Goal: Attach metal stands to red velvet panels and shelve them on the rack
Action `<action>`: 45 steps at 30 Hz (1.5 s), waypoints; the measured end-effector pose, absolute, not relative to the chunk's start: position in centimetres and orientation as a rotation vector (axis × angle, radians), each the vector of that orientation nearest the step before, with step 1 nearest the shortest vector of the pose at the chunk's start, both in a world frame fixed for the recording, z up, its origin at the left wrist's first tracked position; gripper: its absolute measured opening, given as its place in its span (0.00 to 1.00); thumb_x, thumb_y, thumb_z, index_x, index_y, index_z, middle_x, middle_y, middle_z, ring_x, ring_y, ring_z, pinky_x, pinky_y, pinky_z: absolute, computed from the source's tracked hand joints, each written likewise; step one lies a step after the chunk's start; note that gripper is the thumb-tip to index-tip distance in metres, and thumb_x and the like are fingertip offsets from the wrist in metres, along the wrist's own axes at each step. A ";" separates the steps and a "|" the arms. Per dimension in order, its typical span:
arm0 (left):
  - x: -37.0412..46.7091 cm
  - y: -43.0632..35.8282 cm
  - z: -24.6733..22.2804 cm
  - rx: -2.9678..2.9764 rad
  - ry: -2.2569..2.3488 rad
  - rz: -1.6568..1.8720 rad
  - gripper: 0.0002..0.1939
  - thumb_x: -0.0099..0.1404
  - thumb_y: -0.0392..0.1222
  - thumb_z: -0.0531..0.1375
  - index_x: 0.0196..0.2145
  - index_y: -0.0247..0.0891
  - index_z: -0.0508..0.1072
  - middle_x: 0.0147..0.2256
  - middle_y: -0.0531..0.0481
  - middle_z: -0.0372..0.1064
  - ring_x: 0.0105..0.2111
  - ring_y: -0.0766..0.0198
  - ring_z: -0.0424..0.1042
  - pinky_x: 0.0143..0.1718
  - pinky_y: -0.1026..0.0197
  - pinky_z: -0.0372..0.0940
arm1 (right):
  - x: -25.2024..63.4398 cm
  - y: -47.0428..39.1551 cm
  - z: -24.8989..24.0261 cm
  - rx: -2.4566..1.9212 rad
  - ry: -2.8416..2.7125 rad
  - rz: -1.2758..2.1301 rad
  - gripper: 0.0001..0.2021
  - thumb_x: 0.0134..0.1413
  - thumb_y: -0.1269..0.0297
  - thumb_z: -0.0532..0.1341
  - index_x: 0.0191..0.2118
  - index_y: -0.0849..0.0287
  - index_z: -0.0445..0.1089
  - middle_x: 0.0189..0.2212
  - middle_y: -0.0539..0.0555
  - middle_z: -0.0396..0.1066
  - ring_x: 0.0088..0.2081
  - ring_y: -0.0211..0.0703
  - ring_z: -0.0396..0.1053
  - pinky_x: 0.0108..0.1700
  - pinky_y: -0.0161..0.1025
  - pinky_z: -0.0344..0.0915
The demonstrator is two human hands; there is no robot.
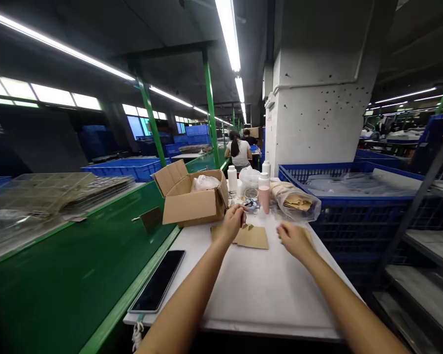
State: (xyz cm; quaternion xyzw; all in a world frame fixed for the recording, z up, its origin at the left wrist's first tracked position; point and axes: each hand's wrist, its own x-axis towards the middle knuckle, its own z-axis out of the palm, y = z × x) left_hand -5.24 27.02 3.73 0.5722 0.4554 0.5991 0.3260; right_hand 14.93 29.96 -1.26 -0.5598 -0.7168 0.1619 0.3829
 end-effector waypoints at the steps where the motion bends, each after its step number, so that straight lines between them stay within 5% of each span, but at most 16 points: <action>1: -6.1 28.9 3.1 1.460 1.228 1.605 0.11 0.61 0.40 0.48 0.26 0.37 0.68 0.14 0.57 0.57 0.16 0.70 0.56 0.21 0.68 0.52 | 12.9 31.3 -1.6 -1.422 -1.873 0.430 0.09 0.59 0.63 0.55 0.37 0.62 0.70 0.32 0.52 0.71 0.31 0.38 0.69 0.34 0.36 0.66; 7: -8.5 32.6 -3.7 1.377 1.373 1.592 0.12 0.62 0.45 0.50 0.29 0.37 0.68 0.17 0.56 0.61 0.16 0.69 0.58 0.21 0.67 0.54 | 5.4 36.8 -5.6 -1.400 -1.951 0.419 0.11 0.49 0.71 0.57 0.39 0.57 0.73 0.30 0.52 0.72 0.32 0.40 0.67 0.34 0.34 0.58; 10: -8.4 33.2 -4.9 1.368 1.448 1.530 0.08 0.59 0.42 0.52 0.30 0.37 0.69 0.19 0.55 0.63 0.17 0.69 0.60 0.21 0.67 0.55 | 5.6 37.1 -7.0 -1.336 -1.988 0.430 0.07 0.48 0.71 0.58 0.30 0.56 0.73 0.29 0.51 0.71 0.32 0.40 0.67 0.35 0.34 0.58; 17: -7.9 33.5 -5.1 1.357 1.568 1.335 0.09 0.52 0.43 0.61 0.20 0.36 0.70 0.20 0.52 0.65 0.22 0.66 0.63 0.23 0.66 0.55 | 7.2 36.2 -5.6 -1.165 -1.942 0.422 0.09 0.52 0.69 0.54 0.32 0.56 0.73 0.33 0.51 0.74 0.34 0.40 0.69 0.39 0.35 0.62; 32: -8.0 31.2 -2.4 1.123 1.367 1.205 0.10 0.49 0.44 0.62 0.21 0.36 0.67 0.24 0.52 0.65 0.21 0.69 0.63 0.16 0.70 0.49 | 6.2 33.1 -3.2 -0.964 -1.930 0.361 0.06 0.50 0.70 0.54 0.29 0.56 0.69 0.31 0.51 0.72 0.34 0.41 0.68 0.39 0.37 0.62; 34: -8.0 31.2 -2.4 1.082 1.335 1.210 0.10 0.49 0.44 0.63 0.22 0.36 0.67 0.24 0.52 0.64 0.21 0.70 0.63 0.16 0.70 0.49 | 6.1 33.3 -3.2 -1.022 -1.795 0.471 0.03 0.49 0.66 0.57 0.30 0.57 0.67 0.28 0.50 0.71 0.30 0.40 0.67 0.35 0.36 0.62; 39: -7.6 31.0 -2.0 1.016 1.204 1.241 0.11 0.48 0.44 0.65 0.26 0.35 0.70 0.23 0.52 0.65 0.24 0.70 0.64 0.18 0.72 0.52 | 5.7 33.8 -3.3 -1.042 -1.355 1.161 0.14 0.43 0.53 0.63 0.23 0.57 0.62 0.16 0.46 0.63 0.18 0.34 0.58 0.20 0.31 0.54; 42: -7.2 31.0 -2.0 0.939 1.108 1.280 0.09 0.47 0.40 0.65 0.24 0.34 0.69 0.22 0.51 0.66 0.24 0.69 0.65 0.19 0.72 0.54 | 5.5 34.0 -3.5 -1.004 -1.269 1.328 0.14 0.46 0.54 0.61 0.22 0.58 0.62 0.13 0.44 0.61 0.13 0.31 0.54 0.14 0.29 0.50; 45: -6.9 31.4 -2.1 0.784 1.013 1.412 0.08 0.49 0.37 0.63 0.22 0.35 0.65 0.21 0.53 0.64 0.22 0.70 0.65 0.22 0.71 0.58 | 6.0 34.5 -3.3 -0.972 -1.096 1.439 0.10 0.47 0.59 0.61 0.25 0.59 0.63 0.15 0.47 0.65 0.15 0.33 0.61 0.14 0.27 0.55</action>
